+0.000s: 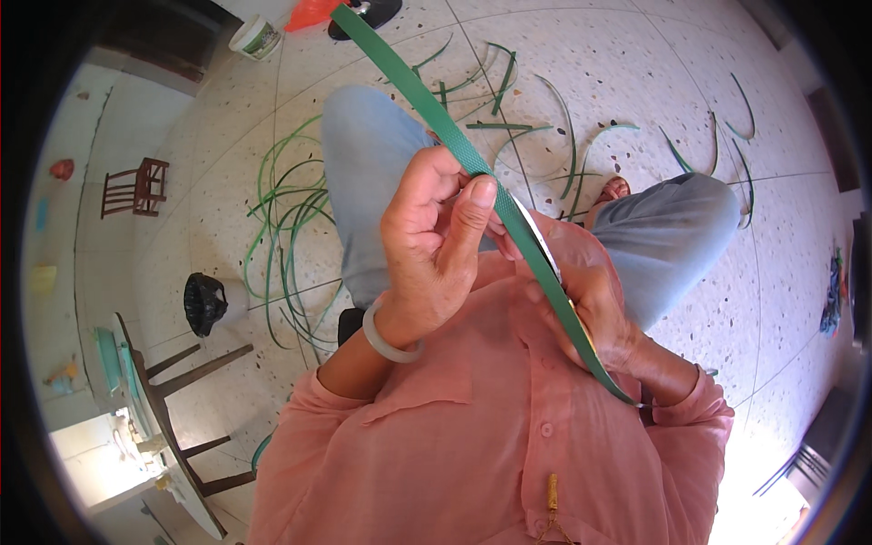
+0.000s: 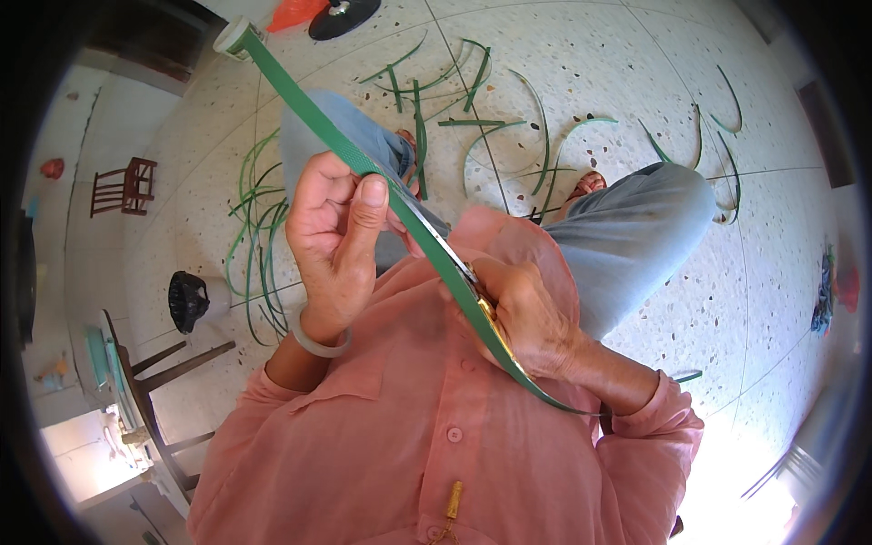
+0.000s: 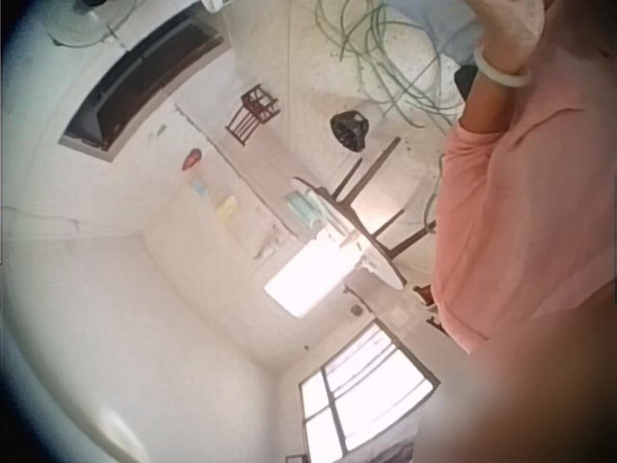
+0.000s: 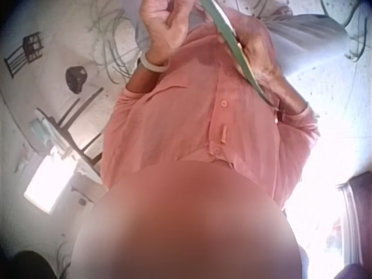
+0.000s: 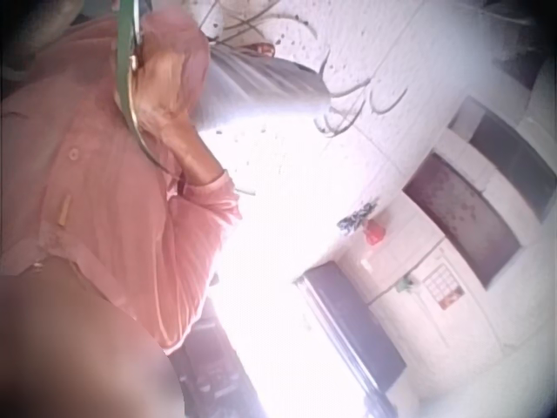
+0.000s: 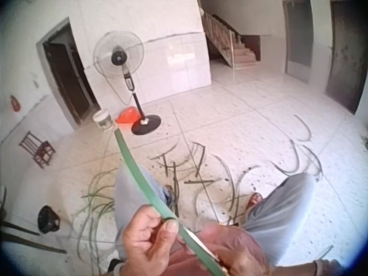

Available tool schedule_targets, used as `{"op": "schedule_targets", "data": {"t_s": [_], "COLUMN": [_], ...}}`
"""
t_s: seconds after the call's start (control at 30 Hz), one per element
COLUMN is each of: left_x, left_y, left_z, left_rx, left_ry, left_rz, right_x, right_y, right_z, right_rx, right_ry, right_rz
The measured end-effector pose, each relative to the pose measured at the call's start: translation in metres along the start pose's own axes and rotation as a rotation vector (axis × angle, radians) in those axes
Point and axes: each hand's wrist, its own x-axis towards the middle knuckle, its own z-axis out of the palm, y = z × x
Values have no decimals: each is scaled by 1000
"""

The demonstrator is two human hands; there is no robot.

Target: Cutting plastic or bamboo strips using scissors.

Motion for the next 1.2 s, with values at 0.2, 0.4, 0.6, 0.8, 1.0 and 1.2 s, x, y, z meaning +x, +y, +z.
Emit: {"op": "schedule_targets", "data": {"t_s": [0.2,0.4,0.6,0.8,1.0,1.2], "left_x": [1,1,6,13,3,1], "left_y": [3,1,3,4,3,1], "left_z": [0,-1,-4,-12,-2,-2], "left_rx": [-21,-38,-79,-71,21,10], "left_ry": [13,5,-8,27,28,38], "left_rz": [-9,-13,-117,-72,-19,8], "right_x": [1,1,-2,-2,3,2], "right_y": [-1,0,10,8,9,0], "right_z": [3,3,4,-3,-2,-2], "right_rx": [21,-56,-101,-157,-221,-110], "right_ry": [41,72,87,14,41,-37], "right_rz": [-42,-59,-60,-58,-69,43]}}
